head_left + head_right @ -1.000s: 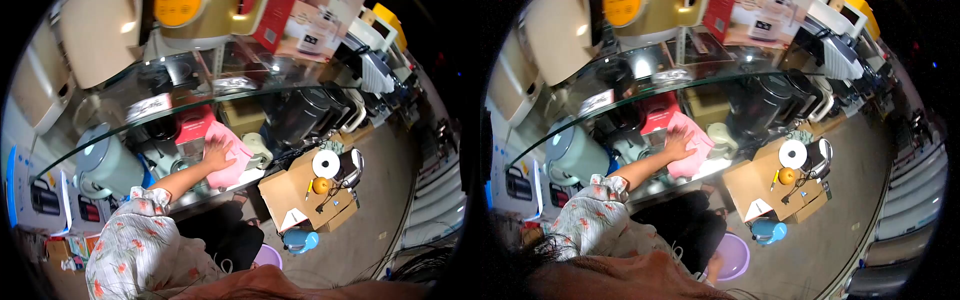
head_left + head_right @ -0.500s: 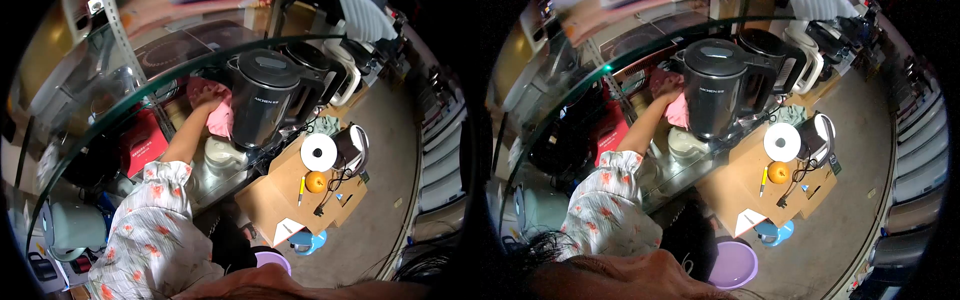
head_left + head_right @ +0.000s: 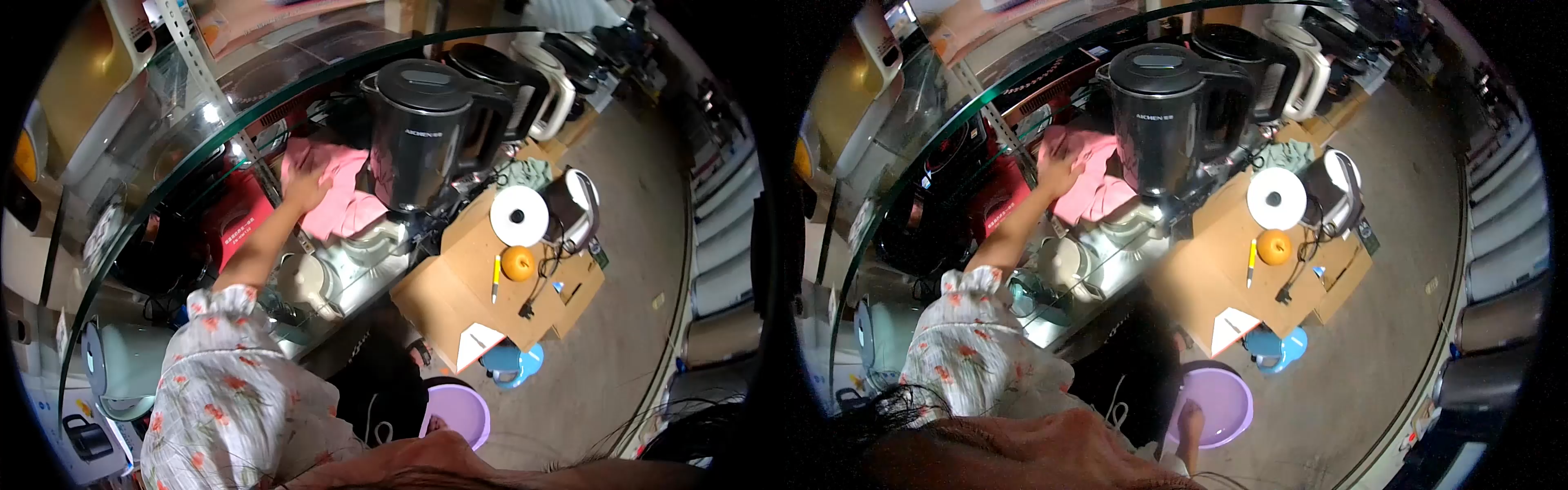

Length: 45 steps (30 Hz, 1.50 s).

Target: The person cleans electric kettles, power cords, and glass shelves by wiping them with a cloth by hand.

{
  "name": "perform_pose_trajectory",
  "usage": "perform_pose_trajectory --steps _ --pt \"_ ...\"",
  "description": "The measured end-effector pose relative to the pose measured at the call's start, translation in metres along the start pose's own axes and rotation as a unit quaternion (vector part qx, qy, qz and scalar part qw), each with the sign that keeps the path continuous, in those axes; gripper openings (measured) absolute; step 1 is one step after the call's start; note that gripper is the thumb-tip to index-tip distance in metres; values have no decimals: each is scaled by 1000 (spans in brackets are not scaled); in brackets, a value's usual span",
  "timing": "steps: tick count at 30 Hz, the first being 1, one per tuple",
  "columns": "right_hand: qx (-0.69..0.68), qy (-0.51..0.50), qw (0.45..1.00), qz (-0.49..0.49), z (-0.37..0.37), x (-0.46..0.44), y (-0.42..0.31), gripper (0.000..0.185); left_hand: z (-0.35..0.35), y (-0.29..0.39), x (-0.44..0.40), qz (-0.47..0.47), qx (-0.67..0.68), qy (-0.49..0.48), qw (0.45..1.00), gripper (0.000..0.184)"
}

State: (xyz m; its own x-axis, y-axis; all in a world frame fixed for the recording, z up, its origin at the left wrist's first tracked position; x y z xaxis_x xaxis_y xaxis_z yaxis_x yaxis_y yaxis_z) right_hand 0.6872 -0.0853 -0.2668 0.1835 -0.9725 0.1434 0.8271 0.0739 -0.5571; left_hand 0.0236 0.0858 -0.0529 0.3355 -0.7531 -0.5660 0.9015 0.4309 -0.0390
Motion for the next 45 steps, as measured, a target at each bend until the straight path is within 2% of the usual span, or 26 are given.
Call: perform_pose_trajectory --steps 4,5,6,8,9,10,11,12,13,14,16,17,19,21,23,25,26,29,30,33,36,39,40,43,45 --pt "-117 29 993 -18 52 -29 -97 28 103 74 77 26 27 0 999 51" --pt "-207 42 977 -19 49 -36 -113 25 118 89 94 26 57 -11 998 50" --pt "-154 41 987 36 59 -42 -146 21 130 104 109 20 92 -1 996 43" --pt "-206 109 952 198 63 -53 -203 24 154 137 135 -11 180 25 983 29" --pt "-260 49 952 153 44 -57 -208 28 166 157 145 -38 233 43 971 21" --pt "-312 -11 944 108 26 -60 -218 33 192 188 141 -46 251 -90 963 22" --pt "-382 57 914 127 49 -60 -253 27 195 211 151 -61 314 -118 940 23" --pt "-450 46 886 101 66 -59 -275 25 200 234 162 -73 376 -151 911 24" --pt "-516 36 852 76 84 -58 -296 26 173 246 184 -89 484 -81 867 25" --pt "-575 -53 817 10 83 -57 -306 28 157 253 192 -43 542 -113 832 26" --pt "-594 -81 790 -126 62 -70 -274 33 136 269 200 52 645 -173 742 29" --pt "-603 -88 769 -196 52 -75 -257 36 126 273 192 127 647 -237 713 33" --pt "-651 -1 698 -299 24 -61 -180 44 109 273 162 275 629 -357 633 39" --pt "-707 -55 640 -295 52 -44 -183 46 36 258 126 218 533 -219 788 44" --pt "-726 -13 623 -291 67 -39 -173 44 -17 257 93 266 544 -181 775 56" --pt "-726 6 621 -294 74 -32 -156 44 -65 265 76 357 550 -254 711 65" --pt "-718 3 629 -299 73 -27 -145 45 -71 272 65 339 576 -249 700 73" --pt "-685 2 639 -348 77 -17 -133 46 -70 286 39 226 440 -230 838 76" --pt "-673 2 640 -371 76 -13 -129 46 -88 289 37 211 452 -217 839 74" --pt "-686 -47 589 -423 53 -7 -113 46 -98 291 41 259 528 -245 770 61" --pt "-649 -73 638 -409 66 -20 -130 43 -90 283 46 242 488 -147 826 45" --pt "-678 -56 646 -346 82 -40 -158 43 -54 278 48 160 401 -126 893 38" --pt "-689 -63 642 -332 82 -41 -159 41 -46 277 51 163 440 -160 869 35" --pt "-721 -75 628 -282 77 -47 -159 37 -42 266 70 208 464 -74 858 32" --pt "-742 -73 621 -242 76 -49 -161 37 -34 263 78 243 485 -87 836 31"
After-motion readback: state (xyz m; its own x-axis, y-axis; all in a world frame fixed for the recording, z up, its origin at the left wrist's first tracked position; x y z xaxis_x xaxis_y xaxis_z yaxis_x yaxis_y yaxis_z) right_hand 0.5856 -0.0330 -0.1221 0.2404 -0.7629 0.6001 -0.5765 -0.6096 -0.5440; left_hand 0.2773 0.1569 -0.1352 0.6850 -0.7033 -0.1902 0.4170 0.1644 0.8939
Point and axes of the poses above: each hand's wrist, its own x-axis away from the middle knuckle, its own z-axis out of the back of the hand, y = z × x, the point moved 8 cm from there along -x, towards the middle knuckle, and after that the axes turned 13 degrees about y, right-handed, at the moved point
